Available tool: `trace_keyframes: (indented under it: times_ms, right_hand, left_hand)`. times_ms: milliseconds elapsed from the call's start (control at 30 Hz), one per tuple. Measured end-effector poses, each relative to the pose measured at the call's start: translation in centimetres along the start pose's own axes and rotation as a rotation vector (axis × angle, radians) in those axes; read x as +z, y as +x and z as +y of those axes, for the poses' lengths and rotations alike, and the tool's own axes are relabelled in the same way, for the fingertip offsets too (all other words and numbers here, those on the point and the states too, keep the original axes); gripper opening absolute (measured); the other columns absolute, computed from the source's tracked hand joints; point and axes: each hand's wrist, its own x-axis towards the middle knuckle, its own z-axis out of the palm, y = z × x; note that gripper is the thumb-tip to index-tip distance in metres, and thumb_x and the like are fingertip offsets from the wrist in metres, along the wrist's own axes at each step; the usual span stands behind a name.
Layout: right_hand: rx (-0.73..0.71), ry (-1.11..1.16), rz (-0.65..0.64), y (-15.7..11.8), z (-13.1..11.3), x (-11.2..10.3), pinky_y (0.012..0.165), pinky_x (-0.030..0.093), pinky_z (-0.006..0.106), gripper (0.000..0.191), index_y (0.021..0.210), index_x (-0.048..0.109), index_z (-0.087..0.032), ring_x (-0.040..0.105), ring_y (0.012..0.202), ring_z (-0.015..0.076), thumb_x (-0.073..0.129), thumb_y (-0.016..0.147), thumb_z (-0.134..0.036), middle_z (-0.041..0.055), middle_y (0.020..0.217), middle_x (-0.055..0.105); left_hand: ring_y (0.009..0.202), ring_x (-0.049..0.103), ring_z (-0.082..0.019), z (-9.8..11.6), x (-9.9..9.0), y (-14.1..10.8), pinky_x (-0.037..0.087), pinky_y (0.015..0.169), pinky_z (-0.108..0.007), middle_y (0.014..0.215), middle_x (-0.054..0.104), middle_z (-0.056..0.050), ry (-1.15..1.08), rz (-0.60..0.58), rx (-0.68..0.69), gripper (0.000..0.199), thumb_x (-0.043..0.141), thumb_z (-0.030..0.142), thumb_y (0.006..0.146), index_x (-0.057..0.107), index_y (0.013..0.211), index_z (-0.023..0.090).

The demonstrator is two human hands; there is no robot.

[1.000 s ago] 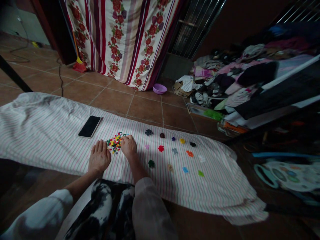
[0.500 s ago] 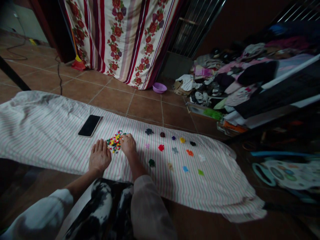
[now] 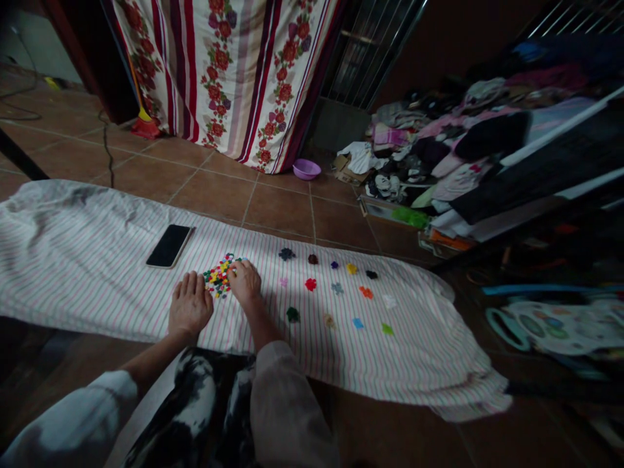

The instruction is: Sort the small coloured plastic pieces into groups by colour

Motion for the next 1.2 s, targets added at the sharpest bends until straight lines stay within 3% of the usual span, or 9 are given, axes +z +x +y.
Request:
trace_keyframes:
  times_ms: [300,567,900,1200]
  right_hand:
    - [0.026,0.081,0.072,-1.2,-0.5,-0.8,0.086,0.044,0.024,0.012,0.097,0.065,-0.024,0.063,0.091,0.0144,0.055,0.091,-0.022,-0.0001,0.097,0.072]
    - [0.017,0.167,0.139,-2.7,0.6,-1.6,0.087,0.047,0.024,0.015,0.099,0.066,-0.022,0.063,0.089,0.014,0.057,0.088,-0.018,0.0009,0.095,0.071]
    - [0.093,0.173,0.199,-3.7,4.9,-3.8,0.087,0.049,0.024,0.028,0.105,0.072,-0.024,0.065,0.092,0.0137,0.051,0.089,-0.015,0.0029,0.103,0.07]
    - [0.171,0.22,0.319,-5.0,8.9,-5.8,0.084,0.051,0.026,0.027,0.105,0.07,-0.019,0.066,0.087,0.016,0.049,0.088,-0.02,0.0063,0.096,0.071]
  left_hand:
    - [0.138,0.04,-0.036,-0.1,-0.2,-0.2,0.032,0.113,-0.053,0.141,0.05,-0.028,-0.021,0.023,0.011,0.056,0.031,0.03,0.09,0.053,0.131,-0.002]
    - [0.139,0.038,-0.036,-0.1,-0.1,-0.3,0.031,0.113,-0.053,0.142,0.049,-0.027,-0.046,0.033,0.006,0.058,0.031,0.032,0.089,0.052,0.132,-0.001]
    - [0.138,0.04,-0.037,0.1,-0.6,-0.2,0.032,0.112,-0.054,0.14,0.051,-0.026,-0.05,0.023,0.006,0.058,0.031,0.032,0.088,0.053,0.131,0.001]
    - [0.137,0.041,-0.037,0.1,-0.8,-0.2,0.032,0.112,-0.053,0.14,0.051,-0.026,-0.026,0.006,0.004,0.059,0.029,0.033,0.088,0.052,0.131,0.0]
